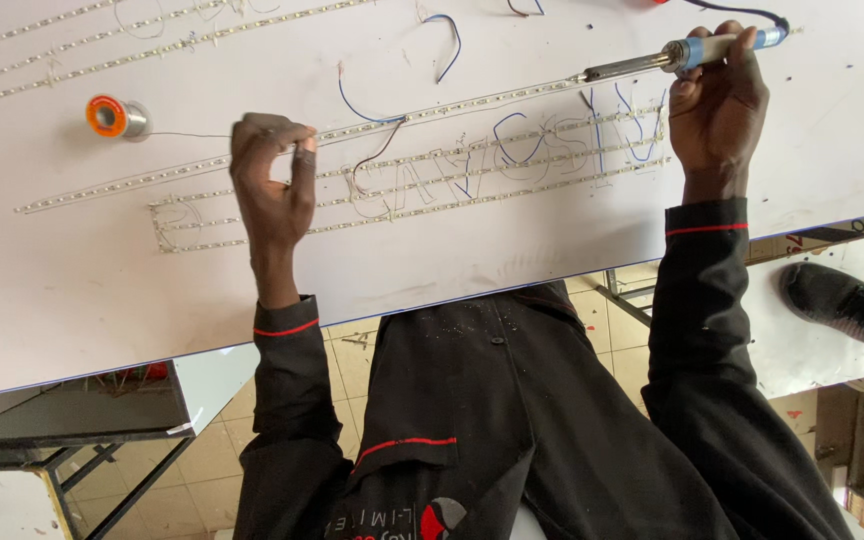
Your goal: The person solders wires to LED strip segments laid out on a white board. They use a soldering iron and solder wire to attach blue and brown wires to the contact points on the strips, moving along the strips to complete multiple connections.
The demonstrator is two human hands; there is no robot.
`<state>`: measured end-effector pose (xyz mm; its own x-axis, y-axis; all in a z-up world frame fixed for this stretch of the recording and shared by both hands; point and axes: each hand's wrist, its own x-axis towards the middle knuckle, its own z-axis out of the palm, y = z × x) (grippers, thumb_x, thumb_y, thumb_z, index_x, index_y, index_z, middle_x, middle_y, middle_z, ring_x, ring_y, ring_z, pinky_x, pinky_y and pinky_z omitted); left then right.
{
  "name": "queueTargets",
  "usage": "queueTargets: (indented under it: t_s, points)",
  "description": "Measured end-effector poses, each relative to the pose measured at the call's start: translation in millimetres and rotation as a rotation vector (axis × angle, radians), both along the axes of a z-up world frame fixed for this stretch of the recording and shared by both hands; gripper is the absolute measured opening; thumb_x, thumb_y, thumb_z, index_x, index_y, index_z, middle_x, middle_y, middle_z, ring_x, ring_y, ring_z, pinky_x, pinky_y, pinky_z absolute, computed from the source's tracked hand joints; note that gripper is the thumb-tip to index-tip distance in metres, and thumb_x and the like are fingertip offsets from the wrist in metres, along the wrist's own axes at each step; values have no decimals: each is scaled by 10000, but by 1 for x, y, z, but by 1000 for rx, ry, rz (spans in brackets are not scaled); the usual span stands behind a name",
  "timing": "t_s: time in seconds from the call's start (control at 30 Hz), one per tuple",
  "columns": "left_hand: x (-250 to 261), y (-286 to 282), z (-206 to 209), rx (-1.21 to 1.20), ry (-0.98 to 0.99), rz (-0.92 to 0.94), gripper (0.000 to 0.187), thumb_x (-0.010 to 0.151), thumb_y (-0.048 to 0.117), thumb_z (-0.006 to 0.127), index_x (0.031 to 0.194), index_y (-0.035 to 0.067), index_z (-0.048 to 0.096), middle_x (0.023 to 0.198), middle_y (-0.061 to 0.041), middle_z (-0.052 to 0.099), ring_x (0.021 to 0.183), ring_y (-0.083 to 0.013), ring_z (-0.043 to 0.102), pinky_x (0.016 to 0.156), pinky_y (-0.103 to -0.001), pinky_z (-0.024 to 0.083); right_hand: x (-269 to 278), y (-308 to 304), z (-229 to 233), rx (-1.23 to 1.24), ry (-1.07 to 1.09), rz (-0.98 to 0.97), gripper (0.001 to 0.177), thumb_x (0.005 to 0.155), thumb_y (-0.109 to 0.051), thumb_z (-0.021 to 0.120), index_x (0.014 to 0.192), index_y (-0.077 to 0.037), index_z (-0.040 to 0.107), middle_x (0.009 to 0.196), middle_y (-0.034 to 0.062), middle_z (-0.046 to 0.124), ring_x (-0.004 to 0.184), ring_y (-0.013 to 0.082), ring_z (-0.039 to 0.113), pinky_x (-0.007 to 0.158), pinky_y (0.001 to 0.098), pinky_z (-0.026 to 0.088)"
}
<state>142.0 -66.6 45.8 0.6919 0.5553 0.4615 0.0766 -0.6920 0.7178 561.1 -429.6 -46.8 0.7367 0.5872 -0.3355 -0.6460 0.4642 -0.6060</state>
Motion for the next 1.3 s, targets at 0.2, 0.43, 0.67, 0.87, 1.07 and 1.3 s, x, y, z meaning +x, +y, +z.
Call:
queueTargets:
  t_s: [0.2,0.43,0.67,0.87,1.07,1.3]
  points:
    - [3,-18,-23,-75,47,-24,151,1150,78,672,1142,11,807,1113,-125,689,1066,-281,669,926,-423,559,-19,10,20,-194,-196,-2,245,1126,-389,734,1192,-156,699,1120,82,774,734,97,635,603,201,521]
    - [-1,9,6,-113,-73,60,39,1145,15,713,1120,-13,724,1091,-152,725,1001,-268,675,852,-370,571,-1,-10,-16,-187,-79,7,142,1146,-368,764,1178,-231,745,1170,36,790,760,61,637,613,171,512]
    - [31,-52,-12,-66,-64,-33,145,1124,61,644,1074,-10,760,1026,-131,729,982,-290,664,886,-413,541,1,7,-7,-288,-186,41,189,1164,-370,722,1162,-182,698,1126,72,776,779,101,651,646,218,536]
    - [66,-81,-49,-24,18,42,266,1160,177,544,1145,10,752,1036,-117,668,992,-315,614,907,-441,511,29,8,-13,-301,-255,134,213,1172,-405,770,1148,-202,710,1091,51,770,767,128,652,632,231,500]
    - [83,-82,-30,-10,-79,108,183,1130,96,577,1141,40,751,1063,-85,659,1011,-255,641,910,-389,549,47,-12,-15,-304,-256,188,182,1217,-370,704,1176,-194,695,1124,68,773,750,128,638,645,232,524]
    - [75,-94,-9,-135,-66,71,166,1144,130,589,1121,47,731,1070,-66,607,983,-201,661,881,-337,625,54,-18,-20,-307,-290,220,203,1225,-380,691,1169,-185,696,1112,75,761,785,156,655,652,255,522]
